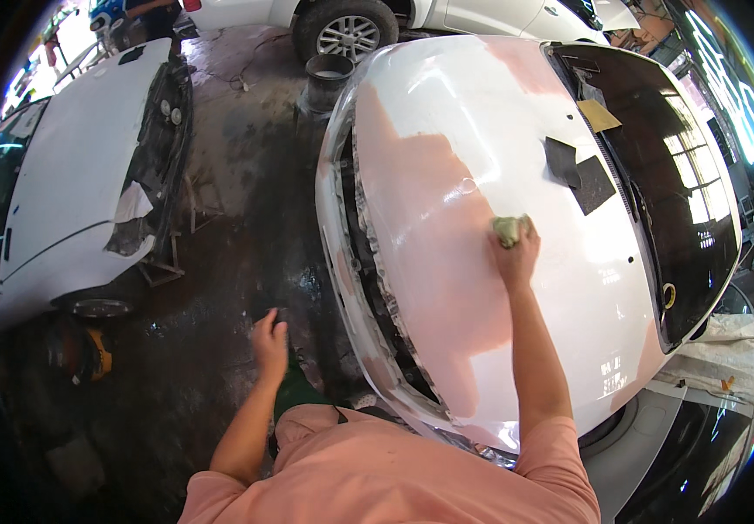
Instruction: The person sands the surface of a car hood using a sanding block and a cloth, frequently dipping the cloth into a bucket of water to wet the area.
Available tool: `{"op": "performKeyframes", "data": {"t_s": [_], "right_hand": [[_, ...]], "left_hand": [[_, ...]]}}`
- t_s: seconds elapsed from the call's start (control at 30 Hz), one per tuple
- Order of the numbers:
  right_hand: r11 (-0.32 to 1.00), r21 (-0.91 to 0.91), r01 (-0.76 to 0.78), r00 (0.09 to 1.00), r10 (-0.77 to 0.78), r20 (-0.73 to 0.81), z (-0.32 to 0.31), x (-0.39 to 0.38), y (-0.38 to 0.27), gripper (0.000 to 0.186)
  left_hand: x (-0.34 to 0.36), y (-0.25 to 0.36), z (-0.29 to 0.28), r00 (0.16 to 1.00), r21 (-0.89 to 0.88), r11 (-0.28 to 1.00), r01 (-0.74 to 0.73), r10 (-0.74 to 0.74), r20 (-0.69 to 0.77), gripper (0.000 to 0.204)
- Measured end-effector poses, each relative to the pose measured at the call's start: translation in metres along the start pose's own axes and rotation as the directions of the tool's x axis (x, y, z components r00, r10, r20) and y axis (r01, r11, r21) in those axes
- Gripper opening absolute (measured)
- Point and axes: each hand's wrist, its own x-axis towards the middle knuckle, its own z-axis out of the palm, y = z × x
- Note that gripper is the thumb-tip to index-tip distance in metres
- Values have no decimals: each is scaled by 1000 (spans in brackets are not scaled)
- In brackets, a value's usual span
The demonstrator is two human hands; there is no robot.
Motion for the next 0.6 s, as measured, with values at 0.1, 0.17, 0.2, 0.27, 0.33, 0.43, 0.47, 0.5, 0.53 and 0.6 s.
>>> {"op": "performKeyframes", "data": {"t_s": [0.1,0.17,0.2,0.27,0.33,0.43,0.47,0.5,0.53,0.6], "right_hand": [[994,-90,54,999,-54,7,39,43,-63,44],[995,-100,14,999,-10,32,66,65,-74,38],[996,-80,-43,998,47,53,78,75,-77,35],[998,-60,-32,994,38,103,99,97,-96,31],[996,-54,70,986,-61,155,121,104,-132,28],[986,-100,137,964,-109,241,130,98,-174,25],[984,-90,151,960,-124,251,134,99,-180,24],[956,-96,278,926,-241,290,145,87,-183,24],[908,-103,405,876,-353,330,152,73,-184,24],[879,44,475,818,-459,346,150,69,-219,22]], "left_hand": [[24,-70,-58,990,70,987,142,-140,-20,42],[45,-89,-84,972,61,970,235,-234,-25,43],[59,-98,-96,970,62,968,244,-243,-14,43],[81,-114,-118,958,70,955,288,-288,-6,43],[105,-130,-133,948,73,945,318,-319,5,43],[149,-140,-155,945,78,948,309,-315,82,43],[166,-144,-158,949,88,955,283,-292,116,43],[183,-149,-161,951,97,962,256,-269,151,43],[200,-150,-158,951,96,969,229,-243,189,43],[230,-146,-162,945,103,970,220,-238,226,43]]}}
